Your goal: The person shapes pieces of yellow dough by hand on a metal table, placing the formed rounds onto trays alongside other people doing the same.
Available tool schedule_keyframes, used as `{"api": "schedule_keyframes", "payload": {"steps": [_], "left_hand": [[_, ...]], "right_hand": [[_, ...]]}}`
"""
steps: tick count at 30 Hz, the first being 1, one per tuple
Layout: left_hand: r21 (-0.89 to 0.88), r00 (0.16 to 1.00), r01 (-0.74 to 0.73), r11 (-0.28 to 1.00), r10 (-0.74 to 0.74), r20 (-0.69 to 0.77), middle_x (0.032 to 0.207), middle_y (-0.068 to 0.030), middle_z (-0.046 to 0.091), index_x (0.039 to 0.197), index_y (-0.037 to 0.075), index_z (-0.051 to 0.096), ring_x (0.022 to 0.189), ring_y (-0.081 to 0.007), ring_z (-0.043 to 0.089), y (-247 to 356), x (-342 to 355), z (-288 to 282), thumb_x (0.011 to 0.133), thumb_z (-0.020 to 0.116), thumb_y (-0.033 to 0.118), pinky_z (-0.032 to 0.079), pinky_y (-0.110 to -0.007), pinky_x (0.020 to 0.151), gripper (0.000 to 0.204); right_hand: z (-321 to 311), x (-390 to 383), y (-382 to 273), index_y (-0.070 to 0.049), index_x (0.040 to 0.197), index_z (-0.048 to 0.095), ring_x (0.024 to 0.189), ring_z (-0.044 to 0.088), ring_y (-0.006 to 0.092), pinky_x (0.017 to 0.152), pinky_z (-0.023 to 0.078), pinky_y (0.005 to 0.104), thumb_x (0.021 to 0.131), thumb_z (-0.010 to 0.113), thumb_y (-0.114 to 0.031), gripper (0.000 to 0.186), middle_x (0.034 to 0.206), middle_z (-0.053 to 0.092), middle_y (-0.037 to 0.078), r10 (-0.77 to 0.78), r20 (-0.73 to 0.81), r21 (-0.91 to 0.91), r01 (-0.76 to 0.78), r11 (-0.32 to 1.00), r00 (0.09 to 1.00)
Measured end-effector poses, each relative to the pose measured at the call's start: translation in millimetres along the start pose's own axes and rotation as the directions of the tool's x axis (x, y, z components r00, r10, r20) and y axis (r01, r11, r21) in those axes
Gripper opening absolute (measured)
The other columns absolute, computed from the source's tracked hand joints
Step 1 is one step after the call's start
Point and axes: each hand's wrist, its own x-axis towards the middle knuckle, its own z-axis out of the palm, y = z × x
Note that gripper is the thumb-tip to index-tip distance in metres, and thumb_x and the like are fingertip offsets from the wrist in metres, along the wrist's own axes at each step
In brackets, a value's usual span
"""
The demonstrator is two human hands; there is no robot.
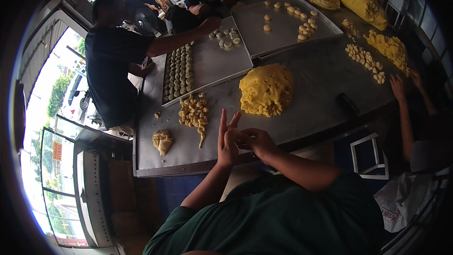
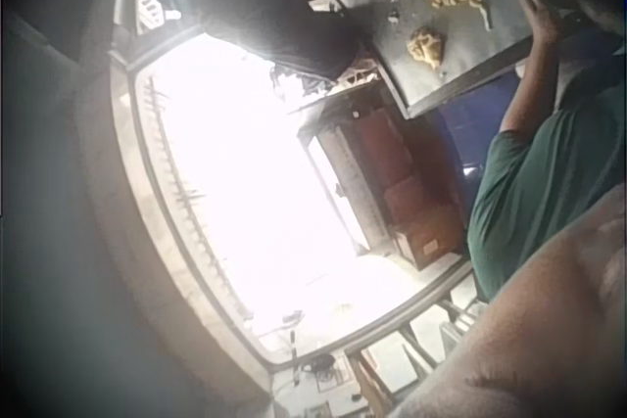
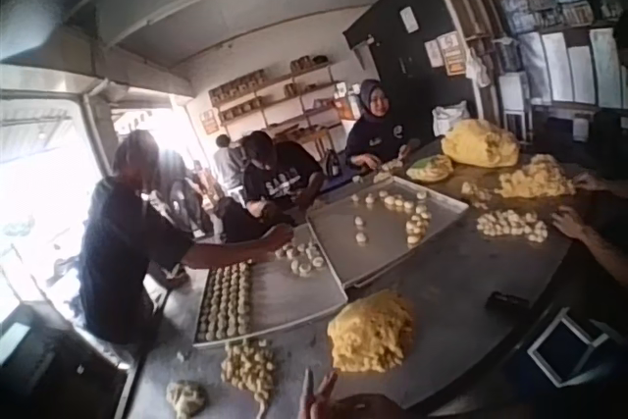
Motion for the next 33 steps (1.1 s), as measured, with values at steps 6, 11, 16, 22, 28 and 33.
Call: {"api": "schedule_keyframes", "payload": {"steps": [6,11,16,22,28,33], "left_hand": [[-0.232,0.961,0.215,0.949,-0.247,-0.122,0.146,-0.0241,0.056,0.166,0.015,-0.01,0.15,-0.0346,0.037,2,2,14,0.114,0.034,0.034,0.035,-0.044,0.118,0.07],[-0.104,0.985,0.172,0.979,-0.173,-0.001,0.142,-0.0218,0.061,0.166,0.019,-0.011,0.149,-0.0359,0.038,-12,7,-1,0.113,0.035,0.039,0.03,-0.046,0.121,0.072],[-0.507,0.897,0.359,0.784,-0.439,-0.044,0.152,-0.0218,0.051,0.166,0.02,-0.01,0.148,-0.0335,0.04,2,9,15,0.113,0.039,0.03,0.032,-0.045,0.121,0.073],[0.178,1.0,0.024,0.984,-0.021,-0.016,0.157,-0.0157,0.048,0.167,0.014,0.005,0.144,-0.0278,0.046,-17,0,-27,0.112,0.038,0.02,0.031,-0.042,0.12,0.065],[0.963,0.985,-0.06,0.262,-0.141,0.1,0.154,-0.005,0.053,0.155,0.019,0.042,0.147,-0.0327,0.042,0,5,-43,0.109,0.045,0.039,0.013,-0.064,0.122,0.051],[0.939,0.996,-0.088,0.333,0.014,0.088,0.119,-0.0121,0.068,0.129,0.021,0.068,0.122,-0.032,0.059,-30,27,-51,0.101,0.06,0.037,0.035,-0.051,0.114,0.033]], "right_hand": [[-12,2,4,0.007,0.113,0.065,0.098,0.07,0.0156,0.084,0.058,0.0321,0.096,0.076,-0.024,0.037,0.114,0.068,0.013,-0.481,0.188,-0.734,0.447,0.511,0.857],[-14,5,16,-0.003,0.119,0.068,0.087,0.068,0.0162,0.079,0.056,0.0319,0.092,0.079,-0.02,0.034,0.103,0.066,0.009,0.081,-0.021,-0.085,-0.082,0.993,0.997],[-30,7,21,-0.008,0.124,0.068,0.084,0.065,0.0121,0.077,0.055,0.0301,0.092,0.08,-0.022,0.037,0.101,0.064,0.005,-0.458,0.146,-0.711,0.415,0.568,0.877],[-77,10,-24,-0.008,0.125,0.068,0.078,0.061,0.0116,0.071,0.054,0.0273,0.093,0.079,-0.024,0.037,0.1,0.063,0.003,-0.516,0.059,-0.73,0.39,0.561,0.854],[-162,42,-47,-0.009,0.123,0.068,0.076,0.059,0.0104,0.073,0.052,0.0256,0.095,0.076,-0.02,0.031,0.099,0.063,0.002,-0.786,0.031,-0.919,0.327,0.22,0.617],[-187,60,-37,-0.006,0.119,0.068,0.085,0.063,0.0065,0.079,0.05,0.023,0.099,0.072,-0.019,0.024,0.094,0.068,-0.001,-0.621,-0.228,-0.673,0.34,0.657,0.75]]}}
